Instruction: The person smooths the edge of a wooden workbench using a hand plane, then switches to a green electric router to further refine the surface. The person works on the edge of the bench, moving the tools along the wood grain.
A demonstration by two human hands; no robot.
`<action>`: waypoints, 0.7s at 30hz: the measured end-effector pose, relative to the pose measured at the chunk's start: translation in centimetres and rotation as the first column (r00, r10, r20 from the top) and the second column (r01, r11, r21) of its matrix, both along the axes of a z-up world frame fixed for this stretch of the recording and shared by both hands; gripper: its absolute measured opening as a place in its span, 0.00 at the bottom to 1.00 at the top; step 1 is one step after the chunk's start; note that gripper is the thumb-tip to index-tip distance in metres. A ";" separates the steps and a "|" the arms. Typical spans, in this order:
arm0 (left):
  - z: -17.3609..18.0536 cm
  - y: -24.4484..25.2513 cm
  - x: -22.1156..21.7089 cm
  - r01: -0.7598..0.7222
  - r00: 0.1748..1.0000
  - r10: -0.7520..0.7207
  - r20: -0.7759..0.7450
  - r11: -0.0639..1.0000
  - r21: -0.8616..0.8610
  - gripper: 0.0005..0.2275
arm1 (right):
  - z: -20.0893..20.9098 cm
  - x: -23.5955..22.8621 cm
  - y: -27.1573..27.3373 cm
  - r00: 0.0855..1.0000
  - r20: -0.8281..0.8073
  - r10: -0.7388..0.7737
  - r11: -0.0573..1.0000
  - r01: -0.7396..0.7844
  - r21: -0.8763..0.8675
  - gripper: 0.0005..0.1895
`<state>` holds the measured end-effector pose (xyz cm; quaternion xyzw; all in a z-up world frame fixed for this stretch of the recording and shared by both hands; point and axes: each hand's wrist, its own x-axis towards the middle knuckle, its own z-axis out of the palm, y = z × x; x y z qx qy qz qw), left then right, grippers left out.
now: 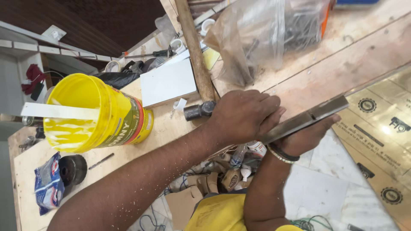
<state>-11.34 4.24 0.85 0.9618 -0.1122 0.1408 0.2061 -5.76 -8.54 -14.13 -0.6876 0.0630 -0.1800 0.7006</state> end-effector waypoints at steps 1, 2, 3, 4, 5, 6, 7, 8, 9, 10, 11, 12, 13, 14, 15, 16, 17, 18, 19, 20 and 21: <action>0.2 0.0 0.1 -0.005 1.000 0.005 -0.014 1.000 -0.004 0.12 | -0.6 1.0 -0.4 0.991 0.132 0.015 0.991 -0.033 0.131 0.35; 0.3 0.0 0.2 0.001 1.000 -0.001 -0.029 1.000 -0.012 0.12 | -1.1 2.1 -1.3 0.993 0.104 0.056 0.930 -0.089 0.358 0.35; 0.4 0.0 0.3 0.007 0.999 -0.008 -0.044 1.000 -0.020 0.13 | -1.4 3.8 -2.3 0.991 0.084 0.101 0.814 -0.131 0.565 0.34; 0.4 0.0 0.5 0.006 0.999 -0.007 -0.035 1.000 -0.015 0.13 | -1.7 5.3 -2.8 0.987 0.076 0.141 0.652 -0.151 0.743 0.33; 0.4 -0.1 0.5 0.006 1.000 -0.006 -0.025 1.000 -0.011 0.12 | -2.2 6.3 -3.1 0.987 0.096 0.130 0.672 -0.159 0.723 0.34; 0.3 0.0 0.4 0.009 1.000 -0.009 -0.021 1.000 -0.006 0.12 | -2.9 6.8 -3.3 0.987 0.111 0.115 0.691 -0.160 0.705 0.35; 0.1 0.1 0.4 0.017 1.000 -0.017 -0.003 1.000 -0.008 0.12 | -3.7 7.0 -3.2 0.987 0.127 0.101 0.710 -0.161 0.685 0.35; -0.2 0.3 0.4 0.033 0.999 -0.033 0.005 0.999 -0.012 0.13 | -4.7 6.5 -2.9 0.992 0.108 0.063 0.788 -0.116 0.605 0.33; -0.5 0.3 0.3 0.049 0.999 -0.048 0.013 0.999 -0.018 0.13 | -5.5 5.8 -2.5 0.996 0.091 0.023 0.854 -0.067 0.517 0.32; -0.7 0.4 0.4 0.050 0.999 -0.050 -0.006 0.999 -0.012 0.13 | -5.7 5.0 -2.4 0.996 0.082 -0.034 0.904 -0.004 0.427 0.31; -0.9 0.3 0.4 0.051 0.998 -0.051 -0.026 0.999 -0.006 0.14 | -5.8 3.2 -1.9 0.986 0.096 -0.139 0.989 0.133 0.062 0.32; -1.1 0.3 0.6 0.046 0.998 -0.046 -0.040 0.999 0.002 0.14 | -5.8 0.5 -0.1 0.965 0.138 -0.223 0.916 0.256 -0.308 0.32; -1.2 0.5 0.9 0.047 0.998 -0.046 -0.044 0.999 0.003 0.14 | -5.6 -2.4 2.0 0.939 0.196 -0.284 0.698 0.343 -0.628 0.33; -1.6 0.5 1.0 0.032 0.998 -0.032 -0.055 0.999 -0.003 0.14 | -5.2 -5.7 3.3 0.994 0.065 -0.085 0.996 0.082 0.038 0.30; -2.0 0.4 0.6 0.018 0.998 -0.018 -0.066 1.000 -0.009 0.14 | -4.8 -9.4 4.6 0.981 0.120 0.154 0.691 -0.194 0.697 0.28; -2.3 0.3 0.4 0.033 0.999 -0.033 0.017 0.999 -0.005 0.14 | -4.0 -13.4 6.6 0.991 0.004 0.135 0.845 -0.118 0.521 0.29; -2.5 0.3 0.2 0.050 0.994 -0.049 0.100 0.999 -0.001 0.13 | -2.8 -18.1 8.5 0.990 -0.073 0.121 0.868 -0.070 0.492 0.29; -2.6 0.4 0.1 0.058 0.982 -0.058 0.179 0.998 0.008 0.12 | -1.9 -20.9 9.6 0.994 -0.053 0.093 0.983 -0.084 0.161 0.30; -2.6 0.5 0.4 0.065 0.981 -0.066 0.181 0.998 0.009 0.12 | -1.9 -20.9 10.1 0.997 -0.026 0.070 0.991 -0.067 0.115 0.30; -2.9 0.6 0.4 0.057 0.984 -0.056 0.166 0.998 0.001 0.12 | -2.0 -21.7 10.2 0.998 -0.015 0.064 0.996 -0.063 0.060 0.30; -3.3 0.7 0.2 0.048 0.987 -0.046 0.152 0.999 -0.008 0.12 | -2.0 -22.5 10.3 0.998 -0.004 0.058 0.998 -0.058 0.004 0.30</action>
